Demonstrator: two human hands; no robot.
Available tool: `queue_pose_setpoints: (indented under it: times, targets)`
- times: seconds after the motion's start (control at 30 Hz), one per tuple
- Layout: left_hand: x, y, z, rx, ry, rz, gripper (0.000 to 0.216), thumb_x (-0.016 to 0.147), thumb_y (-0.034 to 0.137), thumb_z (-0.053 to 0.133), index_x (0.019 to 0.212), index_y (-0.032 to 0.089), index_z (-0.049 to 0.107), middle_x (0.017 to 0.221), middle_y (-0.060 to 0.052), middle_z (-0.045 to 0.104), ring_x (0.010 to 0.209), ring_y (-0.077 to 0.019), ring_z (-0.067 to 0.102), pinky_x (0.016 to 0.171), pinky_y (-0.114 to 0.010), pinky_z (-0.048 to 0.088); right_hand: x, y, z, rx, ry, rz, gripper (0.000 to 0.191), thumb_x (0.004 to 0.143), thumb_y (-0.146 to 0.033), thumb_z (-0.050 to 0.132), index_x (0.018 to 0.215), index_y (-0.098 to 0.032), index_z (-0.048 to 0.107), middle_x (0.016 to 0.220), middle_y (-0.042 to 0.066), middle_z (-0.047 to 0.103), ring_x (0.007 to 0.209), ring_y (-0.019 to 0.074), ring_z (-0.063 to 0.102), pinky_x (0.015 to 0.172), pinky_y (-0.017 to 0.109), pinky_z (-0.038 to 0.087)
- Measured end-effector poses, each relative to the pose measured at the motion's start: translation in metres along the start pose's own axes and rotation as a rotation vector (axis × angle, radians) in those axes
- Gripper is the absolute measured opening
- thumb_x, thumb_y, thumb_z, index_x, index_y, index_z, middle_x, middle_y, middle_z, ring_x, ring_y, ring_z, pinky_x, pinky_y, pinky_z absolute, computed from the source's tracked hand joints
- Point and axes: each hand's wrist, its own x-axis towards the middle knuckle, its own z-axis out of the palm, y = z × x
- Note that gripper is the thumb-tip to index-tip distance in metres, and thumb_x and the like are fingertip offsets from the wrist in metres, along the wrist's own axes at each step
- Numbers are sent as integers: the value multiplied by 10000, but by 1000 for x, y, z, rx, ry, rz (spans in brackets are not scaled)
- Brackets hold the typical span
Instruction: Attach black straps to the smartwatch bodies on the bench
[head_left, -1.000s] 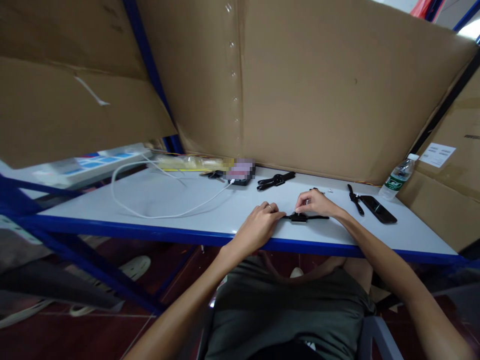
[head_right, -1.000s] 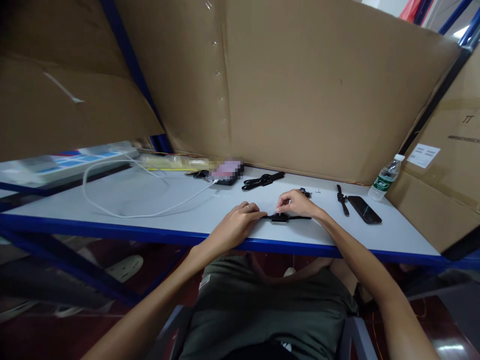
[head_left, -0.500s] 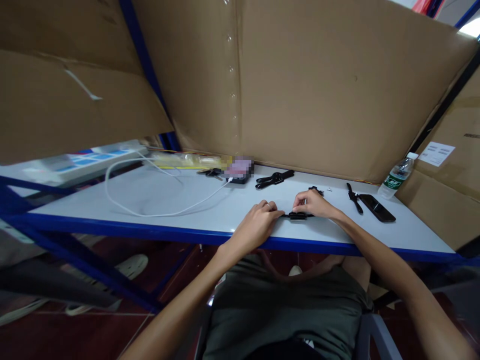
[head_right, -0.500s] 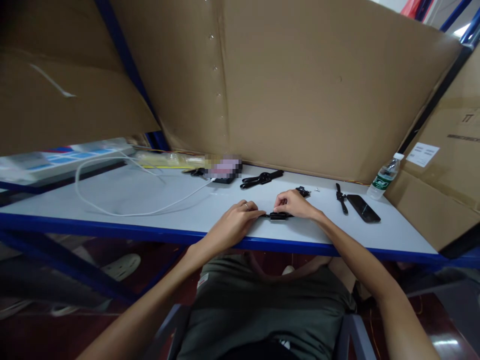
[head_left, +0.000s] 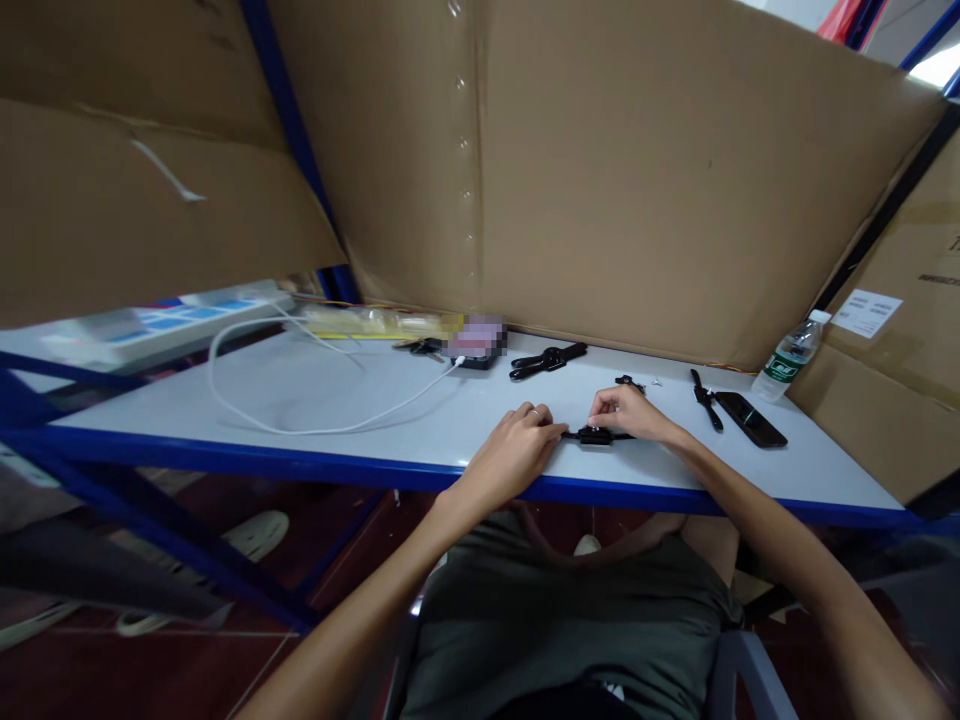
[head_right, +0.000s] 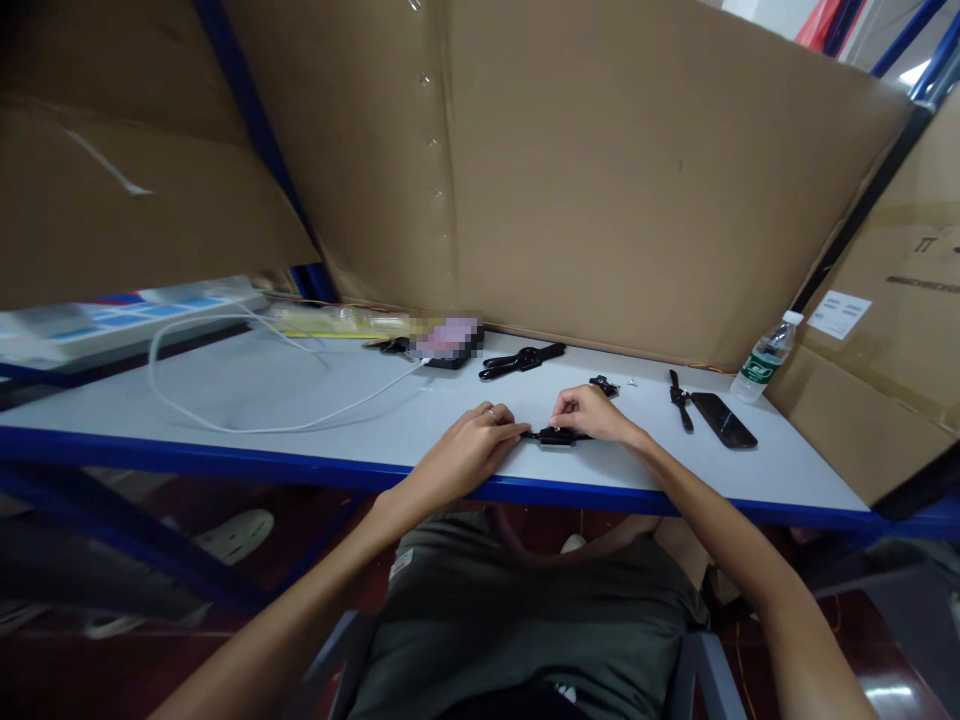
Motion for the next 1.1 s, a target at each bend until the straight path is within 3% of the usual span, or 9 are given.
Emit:
queue_pose_setpoints:
  times: [0.2, 0.37, 0.5, 0.63, 0.8, 0.97, 1.1]
  targets:
    - [1, 2, -2, 17, 9, 1, 324, 1027, 170, 480, 1183, 205, 761, 1064, -122, 669, 1034, -280, 582, 888, -410, 493, -17, -9, 11, -413, 176, 62, 210, 896, -298, 692, 724, -185, 652, 687, 7, 679, 645, 142, 557, 630, 256, 343]
    - [1, 2, -3, 21, 7, 5, 307, 1024, 176, 497, 1170, 211, 765, 1060, -120, 668, 1028, -277, 579, 874, -395, 475, -27, -28, 33, -788, 271, 145, 170, 970, -261, 579, 847, -202, 681, 903, 93, 754, 784, 209, 629, 646, 298, 315]
    - [2, 3, -4, 30, -3, 10, 318, 1032, 184, 480, 1161, 211, 769, 1060, -120, 663, 1019, -272, 578, 865, -390, 472, -28, -34, 42, -897, 275, 190, 203, 963, -245, 555, 845, -204, 716, 933, 120, 775, 784, 228, 646, 632, 315, 312]
    - [2, 4, -6, 43, -12, 15, 307, 1036, 203, 485, 1167, 205, 762, 1075, -122, 665, 1012, -270, 582, 855, -387, 471, -25, -29, 27, -840, 273, 159, 308, 956, -314, 572, 685, -213, 677, 768, 82, 739, 678, 206, 599, 615, 312, 295]
    - [1, 4, -4, 32, 11, 17, 291, 1037, 224, 491, 1129, 193, 766, 1068, -124, 660, 1005, -276, 579, 866, -401, 475, -9, -14, -9, -606, 288, 47, 381, 936, -366, 583, 595, -198, 603, 570, 4, 580, 574, 147, 479, 618, 285, 301]
    - [0, 0, 1, 0, 25, 27, 300, 1035, 234, 498, 1181, 207, 759, 1065, -124, 657, 1008, -267, 577, 882, -401, 490, 12, -8, -28, -254, 100, 44, 317, 874, -384, 616, 672, -160, 715, 598, 9, 622, 592, 130, 529, 607, 258, 361]
    - [0, -1, 1, -28, 5, 11, 299, 1035, 222, 504, 1180, 205, 765, 1044, -122, 644, 1008, -269, 580, 897, -407, 495, 21, -13, -26, -141, -65, 83, 298, 827, -411, 655, 736, -154, 774, 648, 31, 672, 622, 137, 578, 561, 239, 375]
